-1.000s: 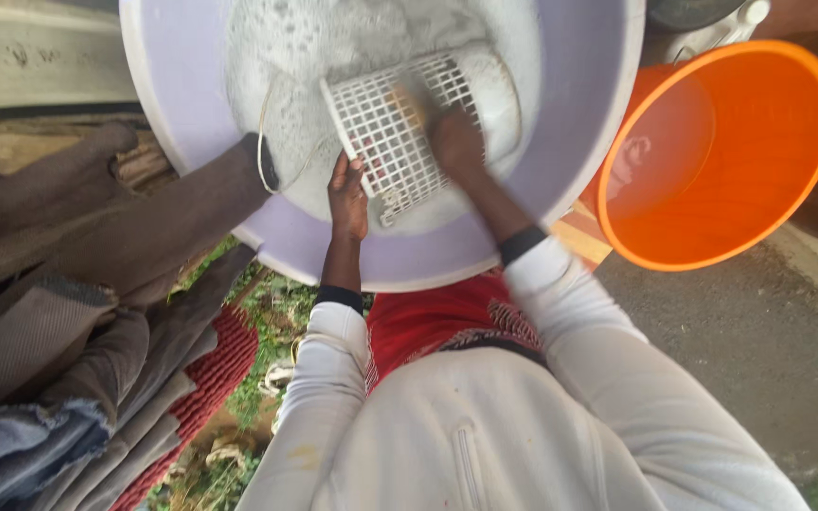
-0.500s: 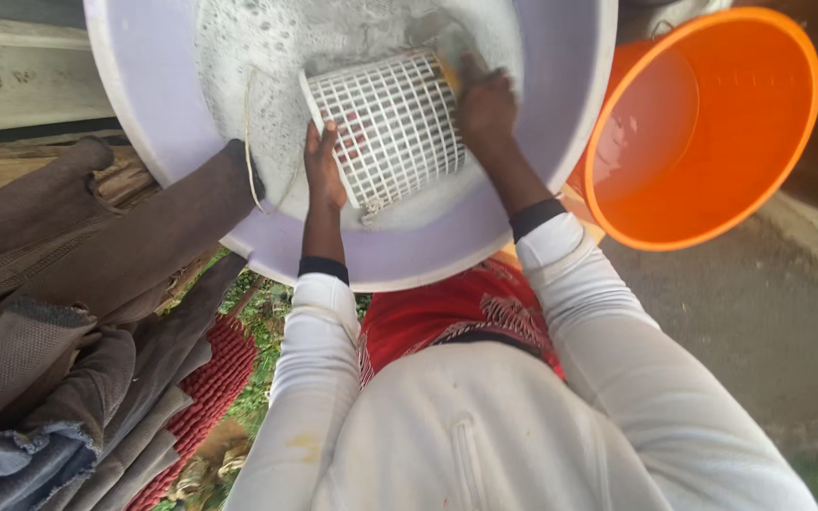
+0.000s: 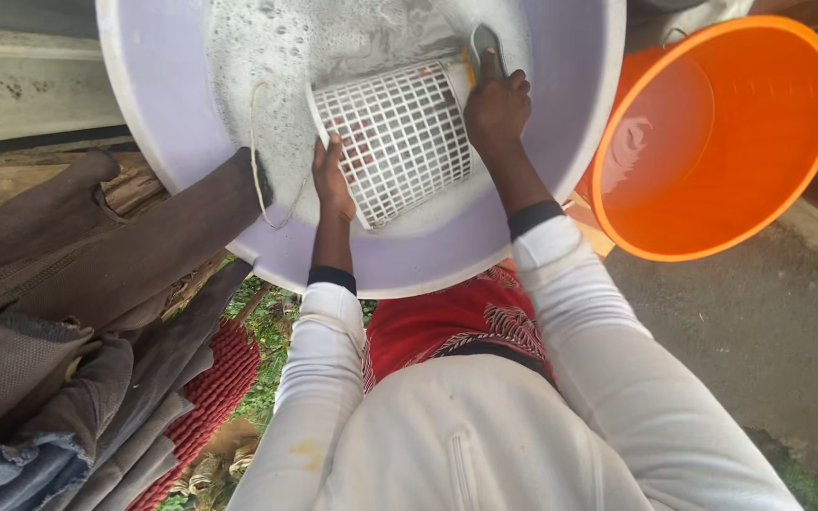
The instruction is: The person uses a broom and a brush to wash a plastic basket in a basin of soapy water.
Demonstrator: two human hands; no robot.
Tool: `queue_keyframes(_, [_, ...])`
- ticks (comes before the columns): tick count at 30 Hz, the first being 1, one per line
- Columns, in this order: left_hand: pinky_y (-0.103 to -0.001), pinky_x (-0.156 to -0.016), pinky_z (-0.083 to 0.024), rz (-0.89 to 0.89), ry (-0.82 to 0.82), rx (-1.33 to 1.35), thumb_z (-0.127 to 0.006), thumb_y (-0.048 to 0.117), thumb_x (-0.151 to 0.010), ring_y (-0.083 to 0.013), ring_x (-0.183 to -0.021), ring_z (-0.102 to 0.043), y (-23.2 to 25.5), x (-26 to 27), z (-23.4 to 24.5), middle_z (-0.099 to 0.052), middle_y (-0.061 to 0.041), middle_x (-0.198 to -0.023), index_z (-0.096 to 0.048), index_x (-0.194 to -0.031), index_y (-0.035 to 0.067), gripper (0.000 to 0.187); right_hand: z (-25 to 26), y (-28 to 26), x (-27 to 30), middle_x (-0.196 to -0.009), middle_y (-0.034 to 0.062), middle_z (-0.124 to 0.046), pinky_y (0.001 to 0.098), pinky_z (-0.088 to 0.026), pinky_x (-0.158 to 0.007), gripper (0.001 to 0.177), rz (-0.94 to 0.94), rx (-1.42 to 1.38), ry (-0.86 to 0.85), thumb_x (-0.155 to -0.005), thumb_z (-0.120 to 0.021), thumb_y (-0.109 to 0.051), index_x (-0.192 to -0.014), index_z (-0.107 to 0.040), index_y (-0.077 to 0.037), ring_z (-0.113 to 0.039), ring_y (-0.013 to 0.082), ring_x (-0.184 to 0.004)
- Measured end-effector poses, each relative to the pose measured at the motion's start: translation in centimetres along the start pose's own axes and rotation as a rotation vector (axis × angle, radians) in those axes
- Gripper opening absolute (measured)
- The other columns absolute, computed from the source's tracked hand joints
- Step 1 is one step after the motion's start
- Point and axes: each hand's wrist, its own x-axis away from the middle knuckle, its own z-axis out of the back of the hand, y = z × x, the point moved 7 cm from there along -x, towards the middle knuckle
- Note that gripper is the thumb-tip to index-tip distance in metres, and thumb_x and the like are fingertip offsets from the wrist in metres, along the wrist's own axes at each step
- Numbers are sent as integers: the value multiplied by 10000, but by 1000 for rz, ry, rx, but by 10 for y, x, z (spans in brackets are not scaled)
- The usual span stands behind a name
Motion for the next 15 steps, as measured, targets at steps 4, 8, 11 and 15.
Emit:
queue_keyframes(4, [-433,-928,-611,69,49,-14,-610,619,-897,-271,-1162,-697,-14,-4,11,-645,-117,-1335,-438,-1507,116,810,-52,-114,60,-1200,269,-622,500,-570,-853,397,224,-80,-43,-1066,-516,-150,-1445,-500,-29,-673,371,-1005])
queue_keyframes(8, [-435,-876,-615,123,235,-40,-583,633,-872,-253,-1134,-684,-24,-17,25,-635,-115,-1306,-439,-1480,152,788,-33,-120,151,-1030,275,-614,531,-564,-704,500,443,-253,-255,-1112,-510,-140,-1600,-415,-180,-644,397,-851])
queue_keyframes(11, [-437,-880,-636,-46,97,-34,-594,634,-922,-282,-1121,-712,-14,-22,6,-649,-164,-1317,-493,-1459,68,786,-14,-39,59,-1027,305,-610,540,-565,-672,535,180,-157,-150,-1031,-565,-165,-1553,-456,-195,-649,429,-842])
queue_keyframes(15, [-442,-880,-644,-100,100,22,-614,588,-943,-272,-1151,-694,-13,-3,9,-618,-159,-1345,-463,-1466,32,778,-18,-38,-29,-987,307,-614,539,-569,-693,599,108,-93,7,-942,-607,-174,-1524,-470,-149,-648,434,-849])
